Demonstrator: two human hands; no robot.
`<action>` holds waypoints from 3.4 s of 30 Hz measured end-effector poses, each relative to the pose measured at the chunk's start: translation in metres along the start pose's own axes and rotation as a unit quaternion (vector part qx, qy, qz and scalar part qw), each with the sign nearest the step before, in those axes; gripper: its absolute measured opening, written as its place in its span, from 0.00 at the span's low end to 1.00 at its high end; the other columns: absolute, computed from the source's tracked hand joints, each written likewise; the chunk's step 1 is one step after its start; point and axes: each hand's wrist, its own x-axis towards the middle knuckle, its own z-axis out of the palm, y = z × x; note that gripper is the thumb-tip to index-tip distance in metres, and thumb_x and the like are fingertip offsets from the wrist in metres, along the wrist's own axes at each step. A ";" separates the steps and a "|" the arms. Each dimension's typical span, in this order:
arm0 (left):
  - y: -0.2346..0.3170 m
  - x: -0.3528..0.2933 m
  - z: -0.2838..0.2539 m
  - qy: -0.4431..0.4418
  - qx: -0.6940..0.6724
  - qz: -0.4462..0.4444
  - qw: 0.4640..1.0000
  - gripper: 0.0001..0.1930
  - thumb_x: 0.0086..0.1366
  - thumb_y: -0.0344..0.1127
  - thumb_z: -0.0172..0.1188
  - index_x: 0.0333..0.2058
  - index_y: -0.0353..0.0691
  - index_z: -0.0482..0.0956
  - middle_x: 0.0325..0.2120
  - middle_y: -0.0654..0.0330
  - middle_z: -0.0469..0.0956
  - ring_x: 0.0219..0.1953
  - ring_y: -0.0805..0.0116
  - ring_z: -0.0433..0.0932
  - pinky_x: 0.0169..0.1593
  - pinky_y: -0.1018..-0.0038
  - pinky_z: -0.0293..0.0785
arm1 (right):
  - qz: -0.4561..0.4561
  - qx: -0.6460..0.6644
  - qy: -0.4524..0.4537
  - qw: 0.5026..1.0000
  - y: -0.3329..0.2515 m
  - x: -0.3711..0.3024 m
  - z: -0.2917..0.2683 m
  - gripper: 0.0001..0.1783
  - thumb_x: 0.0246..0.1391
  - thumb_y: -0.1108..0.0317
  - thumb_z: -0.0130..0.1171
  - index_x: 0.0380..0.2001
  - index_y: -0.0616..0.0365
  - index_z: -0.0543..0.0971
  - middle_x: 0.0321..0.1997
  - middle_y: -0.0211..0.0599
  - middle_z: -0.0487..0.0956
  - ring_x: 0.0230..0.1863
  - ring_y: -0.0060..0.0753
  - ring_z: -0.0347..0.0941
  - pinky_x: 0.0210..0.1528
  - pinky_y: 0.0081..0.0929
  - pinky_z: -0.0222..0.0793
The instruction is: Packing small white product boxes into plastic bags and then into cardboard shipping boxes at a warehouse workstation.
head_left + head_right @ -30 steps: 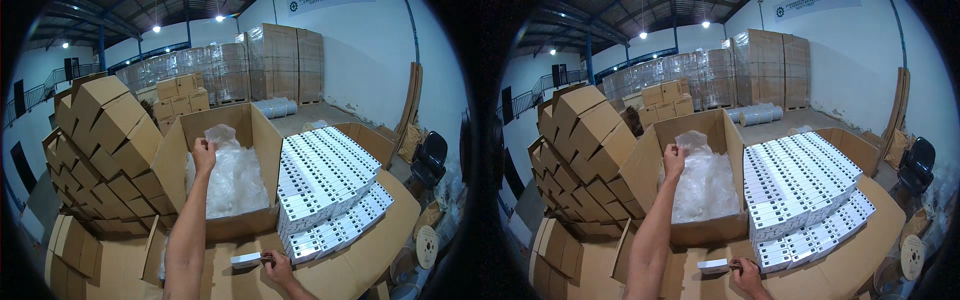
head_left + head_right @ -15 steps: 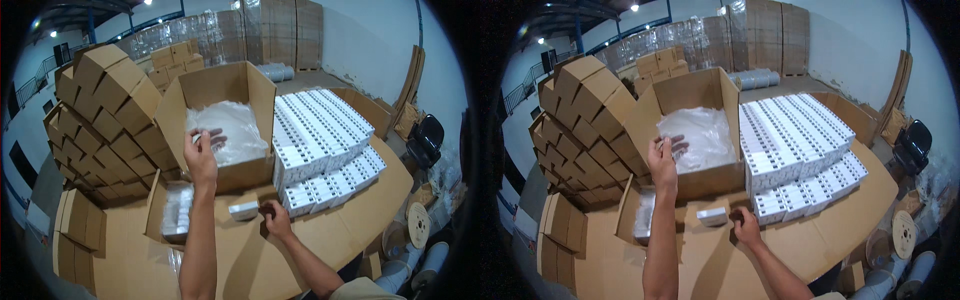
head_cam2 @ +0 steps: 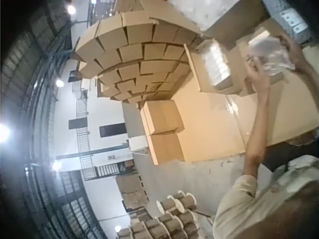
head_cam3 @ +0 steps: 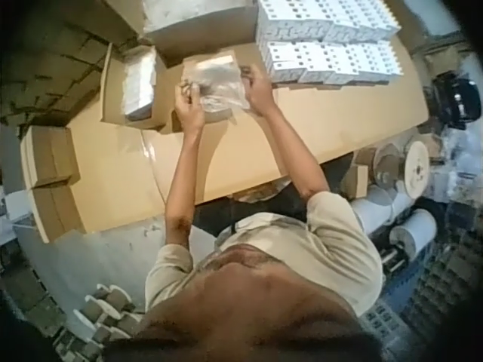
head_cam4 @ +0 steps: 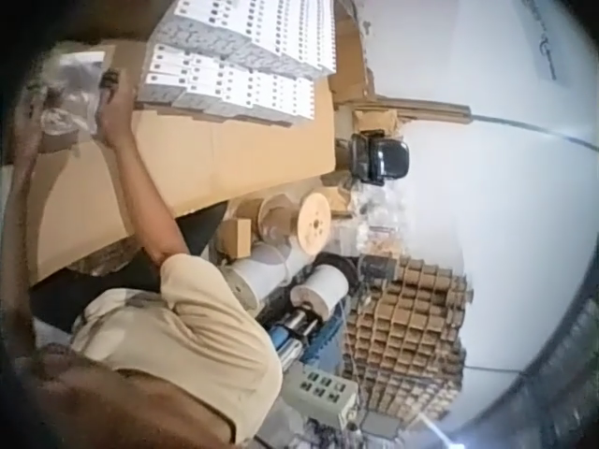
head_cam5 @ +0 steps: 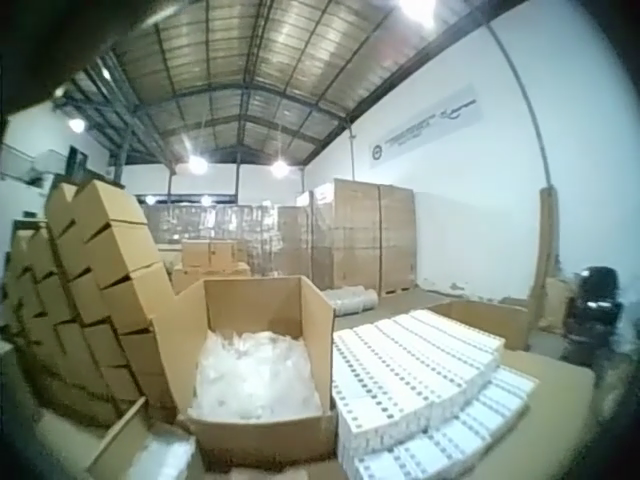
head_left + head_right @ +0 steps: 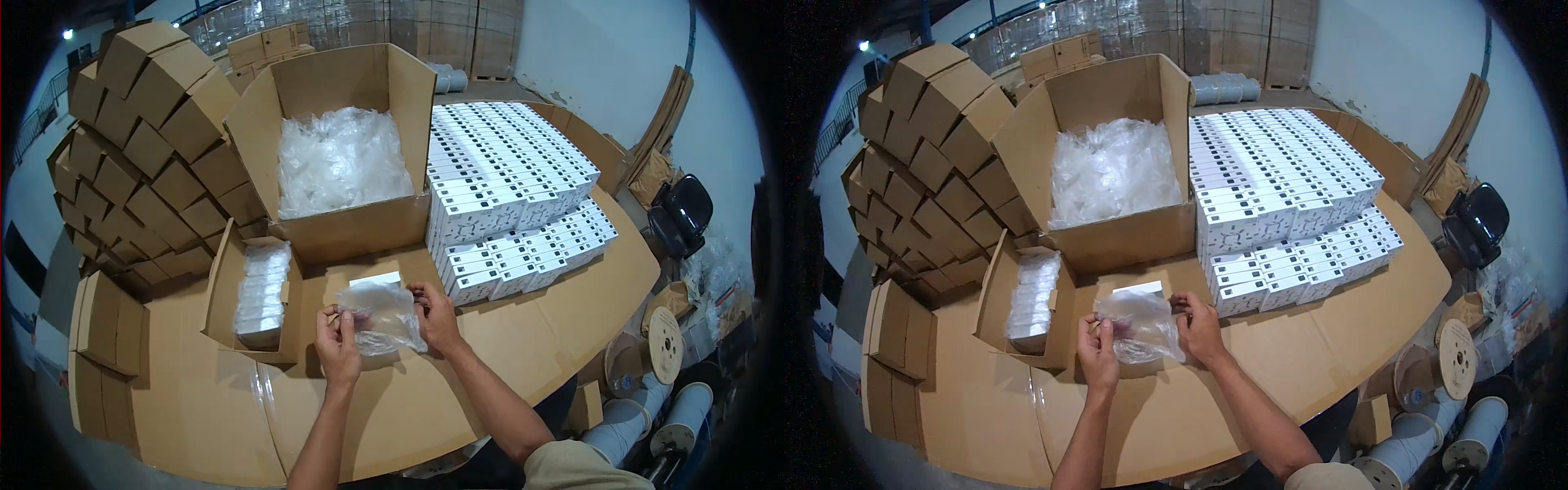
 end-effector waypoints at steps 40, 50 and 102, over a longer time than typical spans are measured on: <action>0.001 0.011 -0.014 -0.002 0.198 0.014 0.980 0.17 0.75 0.40 0.55 0.30 0.32 0.76 0.19 0.64 0.69 0.24 0.78 0.65 0.28 0.75 0.64 | 0.110 0.360 0.040 0.926 -0.020 -0.020 0.001 0.17 0.58 0.74 0.66 0.48 0.64 0.72 0.38 0.31 0.77 0.35 0.16 0.73 0.36 0.16 0.73; -0.002 0.013 -0.013 0.111 0.228 0.098 0.962 0.18 0.77 0.41 0.49 0.30 0.33 0.71 0.20 0.64 0.68 0.25 0.76 0.64 0.30 0.74 0.64 | 0.187 0.250 -0.138 0.940 -0.035 -0.025 0.000 0.16 0.58 0.76 0.65 0.47 0.64 0.72 0.36 0.28 0.75 0.30 0.12 0.71 0.26 0.15 0.71; -0.004 -0.001 -0.004 -0.051 0.177 0.118 0.976 0.13 0.75 0.39 0.55 0.37 0.34 0.77 0.25 0.67 0.75 0.27 0.80 0.70 0.32 0.79 0.68 | 0.131 0.199 0.070 0.969 -0.042 -0.023 0.004 0.14 0.71 0.60 0.53 0.39 0.61 0.79 0.25 0.25 0.76 0.25 0.15 0.70 0.28 0.18 0.67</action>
